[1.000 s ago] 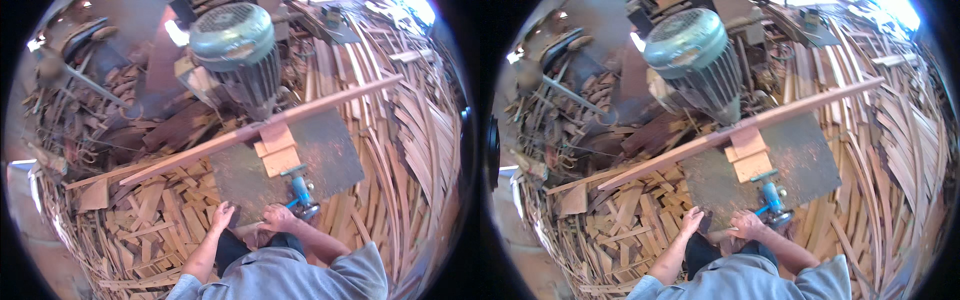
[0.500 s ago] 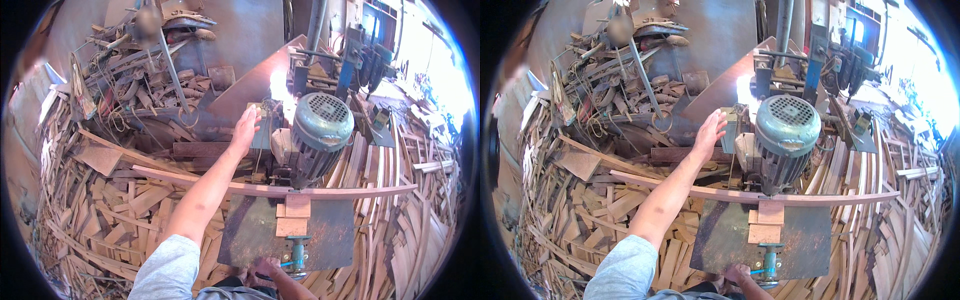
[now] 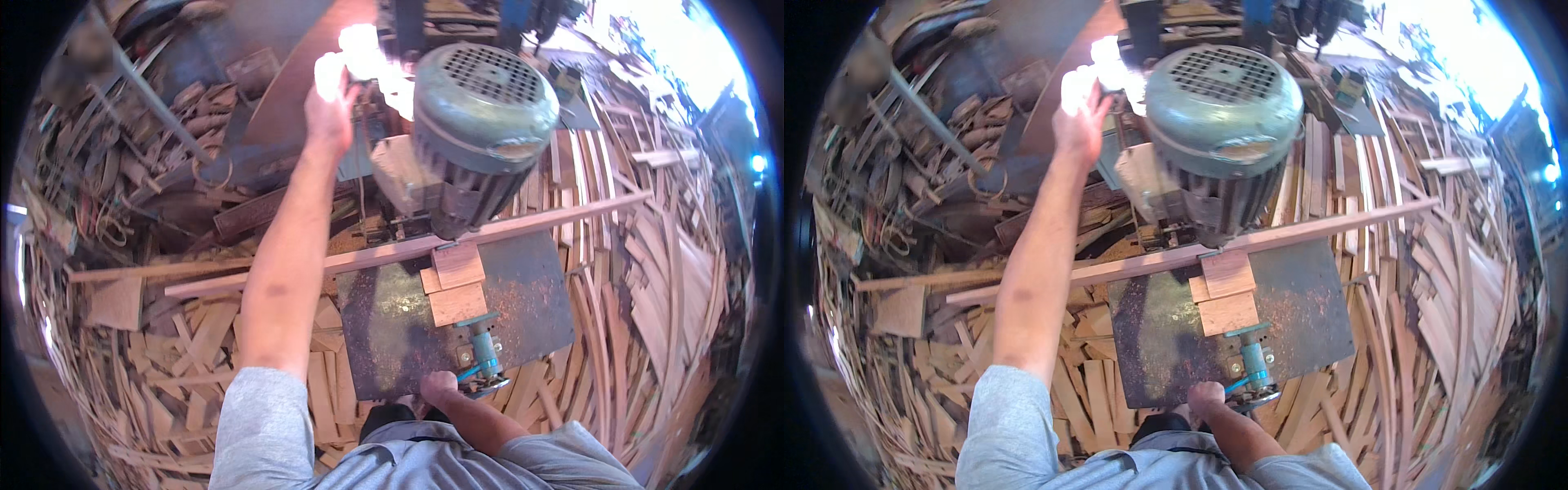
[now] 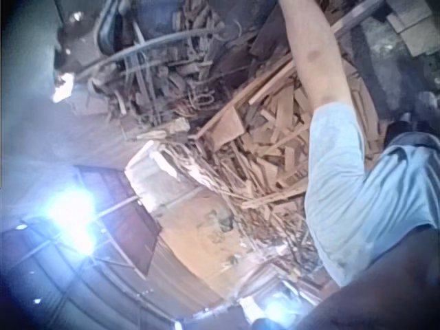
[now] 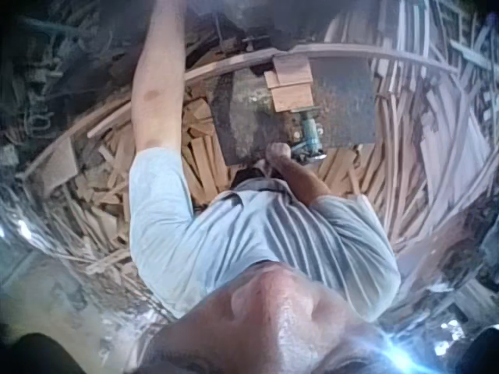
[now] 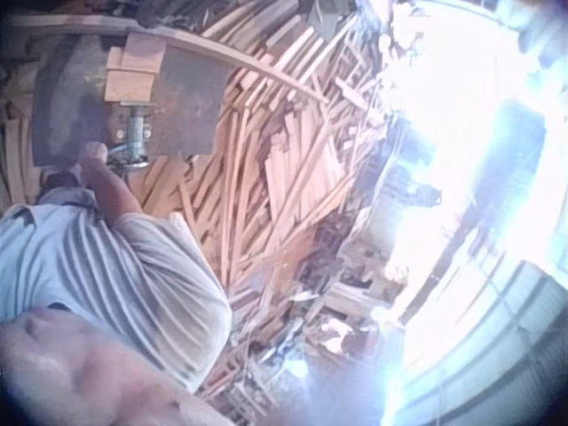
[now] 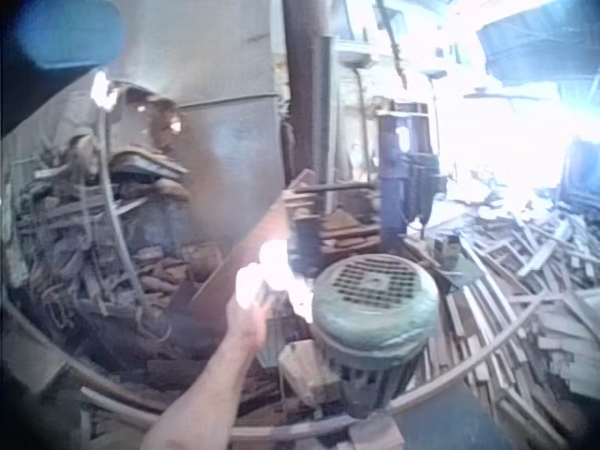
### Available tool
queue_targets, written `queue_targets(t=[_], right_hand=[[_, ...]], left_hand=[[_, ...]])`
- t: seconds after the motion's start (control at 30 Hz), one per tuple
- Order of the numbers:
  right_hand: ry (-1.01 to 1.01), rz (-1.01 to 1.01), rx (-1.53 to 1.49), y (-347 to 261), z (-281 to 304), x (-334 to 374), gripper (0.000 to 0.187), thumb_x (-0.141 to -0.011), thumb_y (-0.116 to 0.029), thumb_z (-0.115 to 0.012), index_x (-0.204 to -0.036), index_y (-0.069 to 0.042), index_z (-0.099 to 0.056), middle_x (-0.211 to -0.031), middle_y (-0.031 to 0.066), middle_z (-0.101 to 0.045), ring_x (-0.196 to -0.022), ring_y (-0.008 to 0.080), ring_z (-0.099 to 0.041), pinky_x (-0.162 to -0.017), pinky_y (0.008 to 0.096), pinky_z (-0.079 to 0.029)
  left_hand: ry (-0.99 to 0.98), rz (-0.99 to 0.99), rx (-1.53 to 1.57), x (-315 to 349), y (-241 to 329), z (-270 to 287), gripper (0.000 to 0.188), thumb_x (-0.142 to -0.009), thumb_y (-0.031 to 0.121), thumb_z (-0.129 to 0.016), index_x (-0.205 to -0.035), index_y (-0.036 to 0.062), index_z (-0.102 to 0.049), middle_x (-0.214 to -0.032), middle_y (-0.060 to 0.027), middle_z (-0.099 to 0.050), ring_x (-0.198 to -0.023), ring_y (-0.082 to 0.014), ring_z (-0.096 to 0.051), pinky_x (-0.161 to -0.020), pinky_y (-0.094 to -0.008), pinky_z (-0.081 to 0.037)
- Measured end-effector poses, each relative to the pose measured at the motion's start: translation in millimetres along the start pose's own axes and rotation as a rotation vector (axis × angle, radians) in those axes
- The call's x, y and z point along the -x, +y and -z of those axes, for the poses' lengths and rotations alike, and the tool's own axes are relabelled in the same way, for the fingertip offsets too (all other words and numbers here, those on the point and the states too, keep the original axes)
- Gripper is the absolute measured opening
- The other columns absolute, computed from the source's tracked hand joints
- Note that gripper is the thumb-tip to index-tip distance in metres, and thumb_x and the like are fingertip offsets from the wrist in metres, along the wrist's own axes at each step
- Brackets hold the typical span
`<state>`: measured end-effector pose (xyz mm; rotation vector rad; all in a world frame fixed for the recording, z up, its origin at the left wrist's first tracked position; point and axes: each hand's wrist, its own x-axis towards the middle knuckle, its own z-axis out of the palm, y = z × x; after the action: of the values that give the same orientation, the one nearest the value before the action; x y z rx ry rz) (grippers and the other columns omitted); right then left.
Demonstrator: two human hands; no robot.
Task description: The person positions a long curved wooden plank on a band saw table, secures it with a clamp, and operates the machine to cut the wood. The person repeatedly adjusts the plank and operates the saw to complete the cut.
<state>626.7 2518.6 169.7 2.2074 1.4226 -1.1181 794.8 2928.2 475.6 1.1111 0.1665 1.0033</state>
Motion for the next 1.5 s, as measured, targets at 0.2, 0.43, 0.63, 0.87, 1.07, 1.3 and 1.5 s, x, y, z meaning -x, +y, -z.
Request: queue_targets(t=[0.2,0.43,0.63,0.87,1.07,1.3,1.5], right_hand=[[0.027,0.027,-0.054,-0.3,-6.0,-1.0,0.024,-0.092,-0.022,-0.055,-0.098,-0.015,-0.077,-0.100,0.0072,-0.075,-0.094,0.0235,-0.073,-0.074,0.0383,-0.058],[0.177,0.120,-0.025,3.0,-7.6,7.3,0.026,-0.092,-0.027,-0.054,-0.091,-0.014,-0.077,-0.088,0.0092,-0.075,-0.083,0.0249,-0.073,-0.068,0.0399,-0.057],[0.586,0.497,-0.182,25.8,-39.4,11.4,0.031,-0.091,-0.034,-0.058,-0.074,-0.011,-0.069,-0.076,0.0105,-0.069,-0.072,0.0276,-0.069,-0.064,0.0429,-0.052],[0.742,0.485,-0.074,24.4,-62.4,-2.1,0.017,-0.084,-0.023,-0.060,-0.073,-0.012,-0.069,-0.073,0.0076,-0.067,-0.070,0.0256,-0.069,-0.063,0.0396,-0.052],[0.865,0.384,-0.011,16.4,-67.1,-5.4,0.029,-0.087,-0.033,-0.060,-0.069,-0.012,-0.071,-0.068,0.0141,-0.068,-0.067,0.0305,-0.070,-0.061,0.0461,-0.054],[0.885,0.291,0.058,11.1,-61.4,3.0,0.041,-0.088,-0.046,-0.060,-0.074,-0.010,-0.074,-0.069,0.0154,-0.069,-0.068,0.0333,-0.070,-0.065,0.0465,-0.055],[0.811,0.326,0.088,13.2,-61.8,1.0,0.040,-0.088,-0.048,-0.060,-0.075,-0.013,-0.074,-0.075,0.0130,-0.071,-0.067,0.0307,-0.071,-0.057,0.0460,-0.055]], left_hand=[[-0.049,0.001,-0.339,-13.9,0.4,-0.5,0.084,-0.100,0.062,-0.031,-0.155,0.0011,-0.018,-0.162,-0.0136,-0.024,-0.152,-0.0270,-0.012,-0.121,-0.0491,-0.003],[-0.039,0.080,-0.519,34.4,32.4,6.4,0.076,-0.103,0.058,-0.025,-0.155,0.0028,-0.023,-0.159,-0.0110,-0.034,-0.151,-0.0240,-0.016,-0.121,-0.0484,-0.007],[-0.248,0.298,0.415,301.6,11.3,96.9,0.060,-0.102,0.056,-0.037,-0.115,0.0026,-0.062,-0.108,-0.0161,-0.066,-0.108,-0.0278,-0.059,-0.107,-0.0460,-0.037],[-0.293,1.073,-0.054,628.9,-68.5,178.1,0.053,-0.099,0.044,-0.055,-0.120,-0.0045,-0.063,-0.104,-0.0209,-0.071,-0.100,-0.0298,-0.069,-0.100,-0.0421,-0.048],[-0.037,0.859,-0.106,690.7,-101.9,194.1,0.052,-0.099,0.038,-0.058,-0.129,-0.0044,-0.057,-0.119,-0.0201,-0.067,-0.116,-0.0291,-0.063,-0.100,-0.0407,-0.049],[-0.048,0.321,-0.054,597.3,-75.0,172.6,0.051,-0.103,0.039,-0.048,-0.134,-0.0015,-0.053,-0.126,-0.0195,-0.064,-0.116,-0.0278,-0.062,-0.099,-0.0413,-0.050],[-0.025,-0.104,-0.019,356.4,-47.7,111.9,0.047,-0.107,0.041,-0.037,-0.129,0.0042,-0.057,-0.121,-0.0094,-0.068,-0.109,-0.0193,-0.063,-0.090,-0.0349,-0.050]])
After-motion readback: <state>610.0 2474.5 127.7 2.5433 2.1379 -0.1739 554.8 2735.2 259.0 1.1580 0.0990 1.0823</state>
